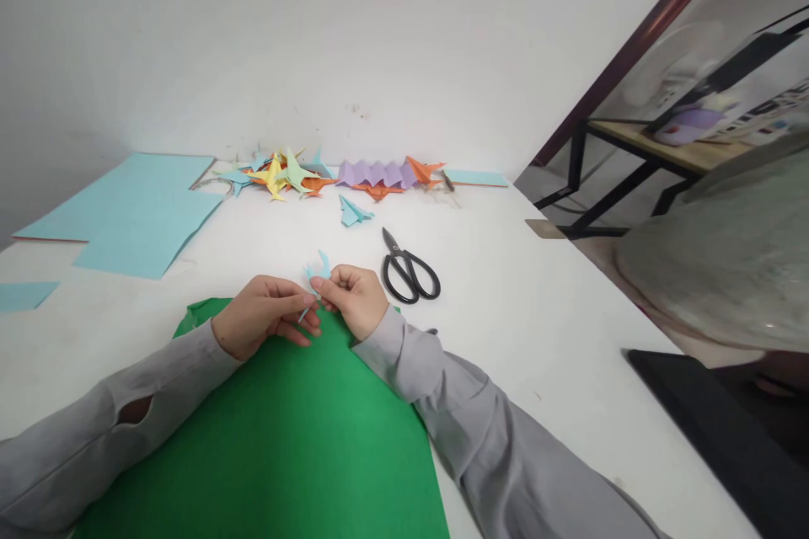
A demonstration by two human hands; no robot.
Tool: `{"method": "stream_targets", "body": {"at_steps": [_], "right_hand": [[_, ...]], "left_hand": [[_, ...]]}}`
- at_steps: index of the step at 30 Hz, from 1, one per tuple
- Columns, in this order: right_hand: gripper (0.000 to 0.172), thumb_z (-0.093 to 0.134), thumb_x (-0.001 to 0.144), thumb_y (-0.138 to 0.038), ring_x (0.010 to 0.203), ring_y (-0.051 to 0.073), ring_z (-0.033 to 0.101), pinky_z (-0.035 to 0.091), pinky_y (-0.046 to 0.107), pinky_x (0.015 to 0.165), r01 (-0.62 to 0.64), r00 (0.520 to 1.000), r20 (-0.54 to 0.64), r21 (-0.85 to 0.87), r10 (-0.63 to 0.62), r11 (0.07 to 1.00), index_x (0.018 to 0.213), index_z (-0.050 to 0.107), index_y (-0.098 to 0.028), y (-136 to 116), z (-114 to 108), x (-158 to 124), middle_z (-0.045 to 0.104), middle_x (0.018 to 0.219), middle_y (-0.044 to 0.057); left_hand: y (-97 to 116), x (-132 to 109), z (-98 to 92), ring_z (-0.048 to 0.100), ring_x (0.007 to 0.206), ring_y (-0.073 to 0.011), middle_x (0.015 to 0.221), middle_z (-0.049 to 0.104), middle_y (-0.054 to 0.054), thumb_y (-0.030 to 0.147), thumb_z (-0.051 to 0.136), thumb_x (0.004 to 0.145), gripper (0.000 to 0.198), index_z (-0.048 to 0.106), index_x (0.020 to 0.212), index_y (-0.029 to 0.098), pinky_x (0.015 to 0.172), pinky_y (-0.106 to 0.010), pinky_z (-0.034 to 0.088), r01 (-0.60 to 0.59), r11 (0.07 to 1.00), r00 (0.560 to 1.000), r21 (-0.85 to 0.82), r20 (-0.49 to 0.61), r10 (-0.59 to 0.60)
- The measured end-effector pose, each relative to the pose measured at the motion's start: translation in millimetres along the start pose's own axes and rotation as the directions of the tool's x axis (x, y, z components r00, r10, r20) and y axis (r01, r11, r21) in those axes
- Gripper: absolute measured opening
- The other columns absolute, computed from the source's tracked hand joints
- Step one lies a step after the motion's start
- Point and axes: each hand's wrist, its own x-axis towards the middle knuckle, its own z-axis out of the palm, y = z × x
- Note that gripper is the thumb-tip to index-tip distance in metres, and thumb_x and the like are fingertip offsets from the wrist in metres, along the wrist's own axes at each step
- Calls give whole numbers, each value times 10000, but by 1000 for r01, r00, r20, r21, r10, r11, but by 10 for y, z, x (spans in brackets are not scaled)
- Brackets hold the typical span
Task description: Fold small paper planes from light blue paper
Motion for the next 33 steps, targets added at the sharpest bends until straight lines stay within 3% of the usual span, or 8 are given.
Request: {"method": "stream_targets", "body": {"at_steps": [11, 22, 33], "right_hand": [[353, 702, 619, -387, 366, 53, 407, 290, 196, 390, -2, 1000, -31, 82, 4, 997, 467, 472, -166, 22, 8, 13, 525, 401, -47], [350, 704, 622, -371, 350, 55, 402, 285, 200, 384, -9, 999, -35, 157, 15, 987, 449, 483, -164, 49, -28, 59, 513, 388, -46], [348, 718, 602, -372, 349, 54, 398, 283, 199, 380, -26, 997, -66, 224, 41, 974, 452, 483, -163, 72, -23, 70, 507, 388, -50]], "left_hand": [[5, -17, 22, 613, 513, -149, 539, 614, -47, 243, 659, 660, 165, 603, 629, 91, 453, -250, 520, -1, 1000, 1000, -7, -24, 1], [1, -26, 16, 627, 553, -186, 589, 640, -89, 340, 624, 678, 253, 605, 660, 88, 424, -266, 515, 5, 999, 1000, -39, 15, -4], [-6, -48, 41, 628, 568, -178, 593, 627, -60, 231, 600, 696, 132, 603, 692, 99, 422, -256, 518, 11, 997, 1000, -78, -14, -12]]}}
